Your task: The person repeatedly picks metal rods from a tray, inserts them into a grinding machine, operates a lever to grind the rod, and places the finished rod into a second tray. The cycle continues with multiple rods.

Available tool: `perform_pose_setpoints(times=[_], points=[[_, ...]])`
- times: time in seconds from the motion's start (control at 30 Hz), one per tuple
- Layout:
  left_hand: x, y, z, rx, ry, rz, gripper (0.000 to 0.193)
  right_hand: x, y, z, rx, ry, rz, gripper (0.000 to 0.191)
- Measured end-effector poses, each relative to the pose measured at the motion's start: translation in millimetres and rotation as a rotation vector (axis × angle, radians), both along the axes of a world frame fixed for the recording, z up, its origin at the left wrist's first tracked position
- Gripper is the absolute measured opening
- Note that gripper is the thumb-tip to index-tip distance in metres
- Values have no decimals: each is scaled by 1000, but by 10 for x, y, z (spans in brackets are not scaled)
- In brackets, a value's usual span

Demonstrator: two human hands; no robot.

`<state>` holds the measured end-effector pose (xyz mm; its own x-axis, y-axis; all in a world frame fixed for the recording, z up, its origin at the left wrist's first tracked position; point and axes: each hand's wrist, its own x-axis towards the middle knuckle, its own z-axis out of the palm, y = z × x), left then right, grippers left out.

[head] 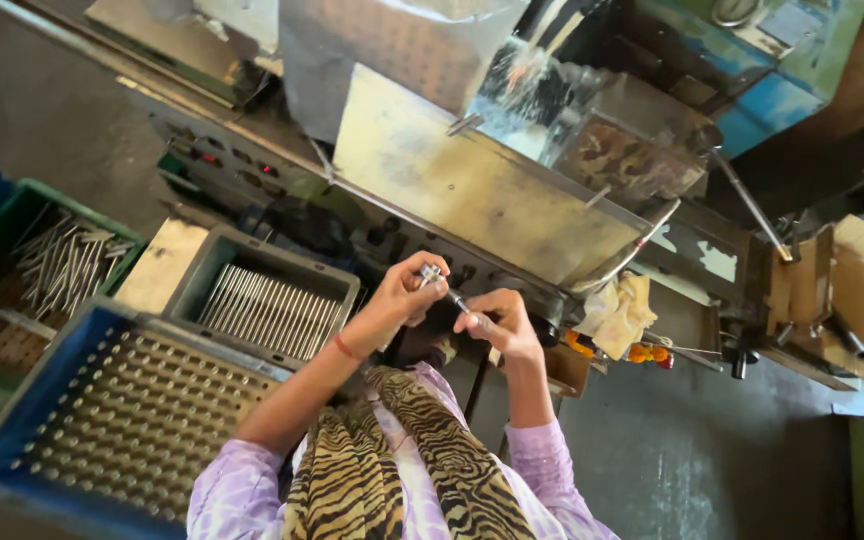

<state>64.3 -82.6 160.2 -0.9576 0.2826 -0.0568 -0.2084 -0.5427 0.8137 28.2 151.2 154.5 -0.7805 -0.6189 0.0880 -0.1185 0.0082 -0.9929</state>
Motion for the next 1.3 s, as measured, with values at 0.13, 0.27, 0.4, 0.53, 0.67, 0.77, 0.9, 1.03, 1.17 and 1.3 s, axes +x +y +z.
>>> perform_pose_setpoints(times=[0.13, 0.27, 0.4, 0.53, 0.67, 0.77, 0.9, 1.03, 1.17, 1.3], points=[[-77, 239, 26, 3, 49, 44, 20, -136, 174, 72, -213, 61, 34, 32], [-209, 393, -31, -61, 23, 48, 19, -289, 354, -193, -266, -89, 10, 34], [-415, 522, -131, -107, -15, 20, 19, -373, 475, -618, -399, -212, -79, 36], [-703, 662, -161, -184, -61, -8, 17, -478, 524, -839, -619, -302, -119, 36], [-1053, 847, -91, -181, -52, -44, 16, -712, 687, -662, -655, -340, -163, 37], [-1387, 1102, -75, -179, 105, -6, 13, -1003, 978, -374, -362, -292, -137, 29], [-2257, 1559, -234, -176, 71, -109, 15, -1454, 1453, -133, 304, 422, -583, 8], [-3707, 1843, -509, 72, -100, -93, 13, -2212, 2579, 54, 683, 878, -856, 10], [-5045, 1875, -624, 16, -380, 281, 22, -2884, 3954, 9, 1058, 686, -1350, 30], [-5469, 1710, -677, -88, -420, 611, 36, -2893, 4692, -329, 1161, 331, -1274, 48]])
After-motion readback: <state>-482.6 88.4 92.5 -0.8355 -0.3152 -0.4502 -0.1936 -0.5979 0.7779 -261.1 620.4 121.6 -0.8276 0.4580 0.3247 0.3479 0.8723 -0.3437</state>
